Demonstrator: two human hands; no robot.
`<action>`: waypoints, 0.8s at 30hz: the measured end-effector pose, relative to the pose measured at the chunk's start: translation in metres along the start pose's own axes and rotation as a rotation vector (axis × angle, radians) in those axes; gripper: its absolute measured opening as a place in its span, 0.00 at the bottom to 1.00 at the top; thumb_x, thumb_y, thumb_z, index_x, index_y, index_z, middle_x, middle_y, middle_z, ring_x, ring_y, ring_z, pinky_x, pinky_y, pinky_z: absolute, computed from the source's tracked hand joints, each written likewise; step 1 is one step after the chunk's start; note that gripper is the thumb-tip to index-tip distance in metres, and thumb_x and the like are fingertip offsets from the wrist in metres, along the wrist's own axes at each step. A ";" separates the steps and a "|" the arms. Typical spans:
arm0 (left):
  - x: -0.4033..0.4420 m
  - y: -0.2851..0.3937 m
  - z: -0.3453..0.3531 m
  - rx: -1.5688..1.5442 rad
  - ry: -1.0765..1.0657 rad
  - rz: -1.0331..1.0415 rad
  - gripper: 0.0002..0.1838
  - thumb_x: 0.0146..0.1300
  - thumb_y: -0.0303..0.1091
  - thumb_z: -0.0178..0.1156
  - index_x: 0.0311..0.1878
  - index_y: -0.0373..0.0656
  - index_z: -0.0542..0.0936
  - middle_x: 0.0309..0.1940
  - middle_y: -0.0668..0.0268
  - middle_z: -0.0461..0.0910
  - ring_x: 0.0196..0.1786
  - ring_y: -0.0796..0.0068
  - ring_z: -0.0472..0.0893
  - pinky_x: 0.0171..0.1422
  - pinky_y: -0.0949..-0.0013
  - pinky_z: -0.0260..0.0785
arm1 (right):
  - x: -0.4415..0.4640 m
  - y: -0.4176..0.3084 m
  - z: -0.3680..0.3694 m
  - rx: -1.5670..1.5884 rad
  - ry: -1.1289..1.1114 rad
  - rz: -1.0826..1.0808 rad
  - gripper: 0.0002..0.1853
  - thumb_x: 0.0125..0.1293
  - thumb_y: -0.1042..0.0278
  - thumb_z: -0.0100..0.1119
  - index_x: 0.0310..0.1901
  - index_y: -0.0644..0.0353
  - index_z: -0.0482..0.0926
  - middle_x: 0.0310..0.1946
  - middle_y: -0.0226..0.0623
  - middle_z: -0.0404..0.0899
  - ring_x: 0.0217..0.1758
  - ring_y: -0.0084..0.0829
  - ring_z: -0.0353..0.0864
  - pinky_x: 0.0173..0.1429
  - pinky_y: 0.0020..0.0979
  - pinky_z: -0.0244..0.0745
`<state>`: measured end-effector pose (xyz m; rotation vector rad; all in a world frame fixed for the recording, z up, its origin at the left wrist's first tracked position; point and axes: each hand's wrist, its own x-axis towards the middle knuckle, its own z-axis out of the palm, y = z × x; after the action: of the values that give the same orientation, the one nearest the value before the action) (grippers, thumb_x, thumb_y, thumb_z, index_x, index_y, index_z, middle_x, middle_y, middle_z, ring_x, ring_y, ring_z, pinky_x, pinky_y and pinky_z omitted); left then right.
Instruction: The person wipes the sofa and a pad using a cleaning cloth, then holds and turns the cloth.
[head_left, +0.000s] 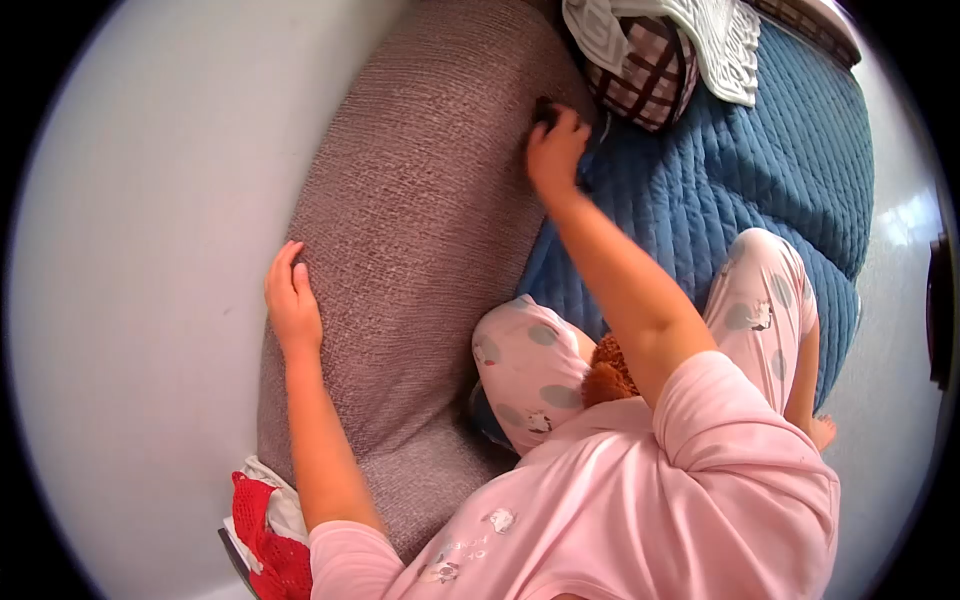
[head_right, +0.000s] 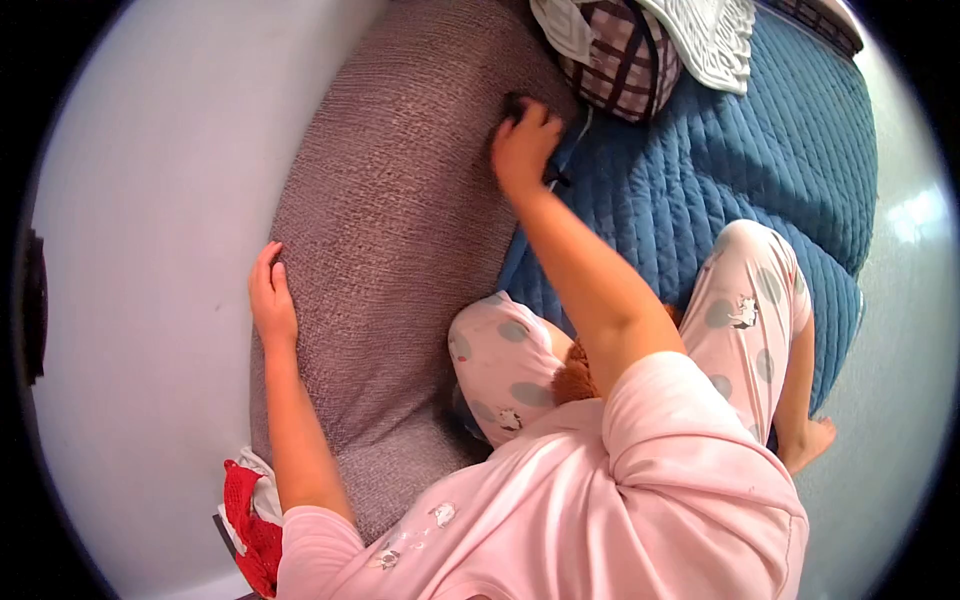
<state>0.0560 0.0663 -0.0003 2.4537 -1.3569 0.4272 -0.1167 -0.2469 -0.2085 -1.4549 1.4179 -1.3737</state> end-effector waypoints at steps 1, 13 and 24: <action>0.000 -0.002 0.000 -0.010 0.001 0.006 0.19 0.82 0.36 0.47 0.66 0.44 0.81 0.70 0.61 0.79 0.74 0.57 0.73 0.79 0.56 0.63 | -0.027 0.003 -0.003 0.099 -0.023 -0.188 0.24 0.66 0.75 0.62 0.63 0.62 0.73 0.57 0.65 0.70 0.62 0.64 0.71 0.69 0.55 0.67; -0.002 -0.004 0.000 -0.014 -0.007 0.030 0.20 0.83 0.37 0.46 0.67 0.42 0.80 0.70 0.60 0.79 0.74 0.58 0.73 0.80 0.57 0.63 | -0.033 -0.001 -0.013 0.111 -0.118 -0.116 0.23 0.65 0.80 0.65 0.61 0.55 0.75 0.63 0.65 0.65 0.65 0.67 0.68 0.70 0.55 0.68; -0.002 -0.001 0.001 -0.013 0.001 0.008 0.19 0.83 0.37 0.46 0.67 0.44 0.81 0.70 0.60 0.78 0.74 0.57 0.73 0.80 0.56 0.62 | -0.080 0.019 -0.021 0.149 -0.131 -0.164 0.21 0.66 0.78 0.65 0.59 0.59 0.74 0.59 0.63 0.68 0.60 0.65 0.71 0.66 0.53 0.68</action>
<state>0.0560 0.0680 -0.0020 2.4379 -1.3650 0.4206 -0.1296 -0.1694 -0.2395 -1.5593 1.1107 -1.4236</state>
